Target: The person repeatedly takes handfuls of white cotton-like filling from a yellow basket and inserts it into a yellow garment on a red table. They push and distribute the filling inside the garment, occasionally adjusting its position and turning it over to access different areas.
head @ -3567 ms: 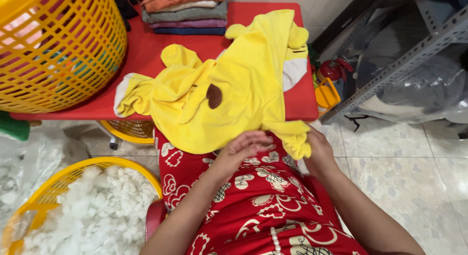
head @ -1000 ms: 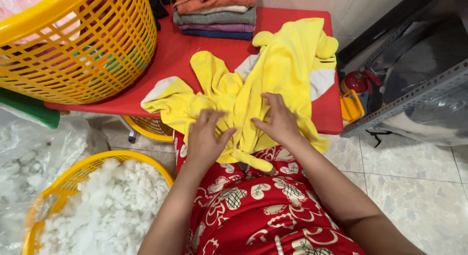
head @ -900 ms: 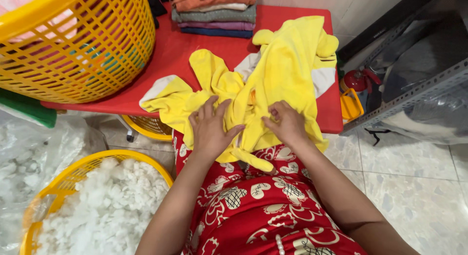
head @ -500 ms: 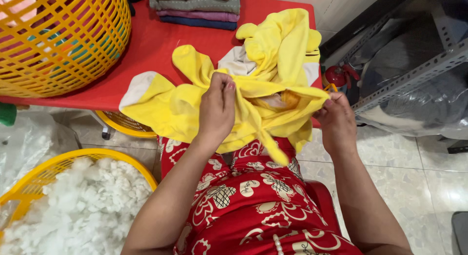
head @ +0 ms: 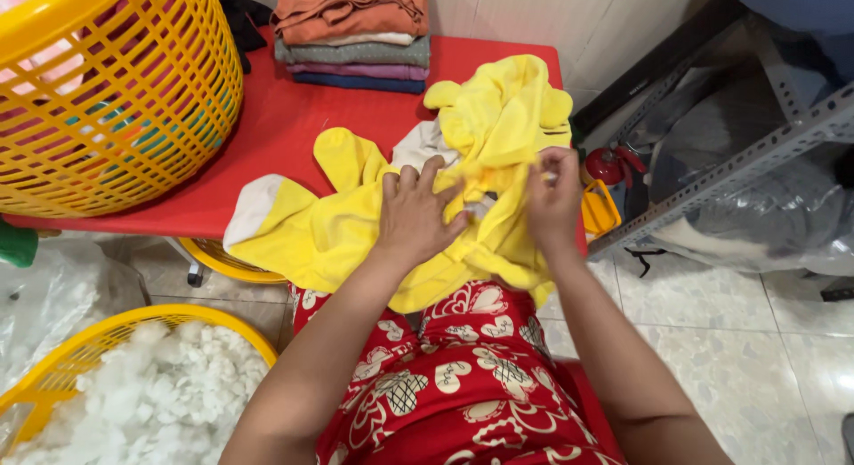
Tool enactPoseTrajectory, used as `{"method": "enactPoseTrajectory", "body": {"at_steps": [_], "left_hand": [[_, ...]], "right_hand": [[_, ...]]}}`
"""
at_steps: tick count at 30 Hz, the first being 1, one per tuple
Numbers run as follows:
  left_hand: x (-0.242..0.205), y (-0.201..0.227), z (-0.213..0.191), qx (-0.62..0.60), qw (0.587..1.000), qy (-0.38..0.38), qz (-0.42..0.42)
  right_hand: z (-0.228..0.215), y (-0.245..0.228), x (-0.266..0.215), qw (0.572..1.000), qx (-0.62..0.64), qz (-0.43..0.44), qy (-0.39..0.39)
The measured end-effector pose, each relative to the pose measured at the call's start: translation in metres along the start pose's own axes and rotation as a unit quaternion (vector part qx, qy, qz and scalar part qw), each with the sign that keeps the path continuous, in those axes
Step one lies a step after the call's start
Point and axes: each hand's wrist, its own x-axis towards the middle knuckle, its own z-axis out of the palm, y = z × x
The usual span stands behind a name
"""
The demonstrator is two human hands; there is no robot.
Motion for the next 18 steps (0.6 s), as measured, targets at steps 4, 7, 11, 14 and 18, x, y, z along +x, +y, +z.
{"method": "enactPoseTrajectory", "body": {"at_steps": [4,7,11,14,18], "left_hand": [[0.024,-0.005,0.023,0.060,0.997,0.042,-0.005],[0.025,-0.019,0.033,-0.006,1.000,0.027,0.008],[0.019,-0.033,0.032,-0.025,0.990,-0.128,0.059],[0.018,-0.033,0.037,0.062,0.994,-0.067,0.057],[0.032,-0.044,0.042,0.106,0.993,-0.029,-0.046]], "right_hand": [[0.034,-0.042,-0.025,0.983,0.023,-0.068,-0.167],[0.039,-0.041,-0.021,0.966,-0.015,0.001,-0.258],[0.019,-0.016,0.011,0.960,-0.075,0.006,-0.269],[0.011,-0.006,0.016,0.943,-0.099,0.022,-0.317],[0.018,-0.004,0.017,0.920,-0.135,0.052,-0.365]]}}
